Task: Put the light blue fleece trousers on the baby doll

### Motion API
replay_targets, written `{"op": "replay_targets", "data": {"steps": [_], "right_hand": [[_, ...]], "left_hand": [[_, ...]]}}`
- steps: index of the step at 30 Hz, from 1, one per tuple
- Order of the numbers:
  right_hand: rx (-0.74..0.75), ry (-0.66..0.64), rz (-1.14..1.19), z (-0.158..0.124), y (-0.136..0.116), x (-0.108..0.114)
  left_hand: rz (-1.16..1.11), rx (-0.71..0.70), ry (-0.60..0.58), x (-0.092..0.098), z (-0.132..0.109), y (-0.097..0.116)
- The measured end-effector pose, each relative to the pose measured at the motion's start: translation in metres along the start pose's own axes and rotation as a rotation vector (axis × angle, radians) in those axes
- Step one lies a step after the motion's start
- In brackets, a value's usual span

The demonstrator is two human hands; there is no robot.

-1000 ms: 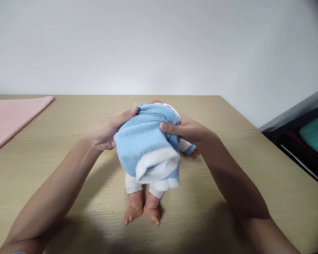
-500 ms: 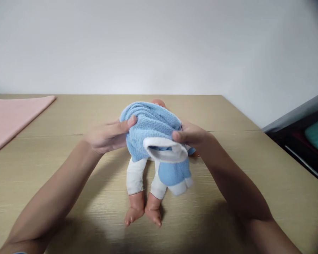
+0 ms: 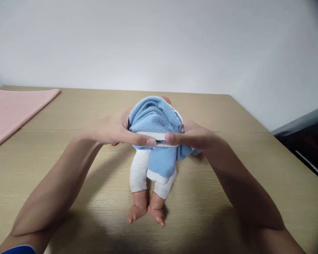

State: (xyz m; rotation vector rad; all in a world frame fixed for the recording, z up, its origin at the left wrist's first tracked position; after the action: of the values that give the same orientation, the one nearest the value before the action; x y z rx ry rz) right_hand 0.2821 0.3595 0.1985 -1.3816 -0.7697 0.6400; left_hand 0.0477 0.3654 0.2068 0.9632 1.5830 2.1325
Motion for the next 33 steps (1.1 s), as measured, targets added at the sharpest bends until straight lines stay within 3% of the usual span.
{"op": "replay_targets", "data": {"steps": [2, 3, 8, 11, 14, 20, 24, 29, 33], "right_hand": [[0.011, -0.042, -0.078, 0.001, -0.004, -0.004], [0.02, -0.003, -0.096, 0.001, -0.005, -0.006], [0.074, 0.488, 0.009, 0.001, -0.001, -0.01], [-0.008, 0.569, 0.006, -0.001, 0.003, -0.016], [-0.103, 0.463, -0.057, -0.011, -0.003, -0.029], [-0.422, 0.067, -0.084, -0.038, 0.0, -0.075], [-0.375, -0.052, -0.184, -0.042, 0.017, -0.101], [-0.295, -0.17, -0.301, -0.046, 0.036, -0.126], [-0.467, -0.151, -0.823, -0.051, 0.051, -0.143]], "left_hand": [[0.01, 0.107, -0.055, 0.0, -0.001, -0.004], [0.016, 0.148, -0.064, 0.0, -0.001, -0.005], [0.081, 0.179, 0.104, -0.009, 0.005, 0.001], [0.097, 0.145, 0.239, -0.022, 0.002, 0.01], [0.114, 0.182, 0.311, -0.039, -0.02, 0.016], [0.135, 0.387, 0.27, -0.088, -0.101, 0.011], [0.082, 0.556, 0.256, -0.12, -0.143, -0.003], [-0.022, 0.702, 0.237, -0.149, -0.167, -0.022], [0.061, 0.769, 0.201, -0.164, -0.171, -0.038]]}}
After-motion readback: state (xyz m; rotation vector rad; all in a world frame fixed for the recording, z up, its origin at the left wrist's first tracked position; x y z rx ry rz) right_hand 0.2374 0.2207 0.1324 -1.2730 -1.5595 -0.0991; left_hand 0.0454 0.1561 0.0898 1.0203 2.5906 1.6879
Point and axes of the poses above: each hand's wrist, its own z-axis towards the middle knuckle, its own x-axis out of the back of the hand, y = z × x, the point moved 3 cm from there along z, towards the middle knuckle, and after that the axes turned 5 degrees about -y, right-handed, at the moved point
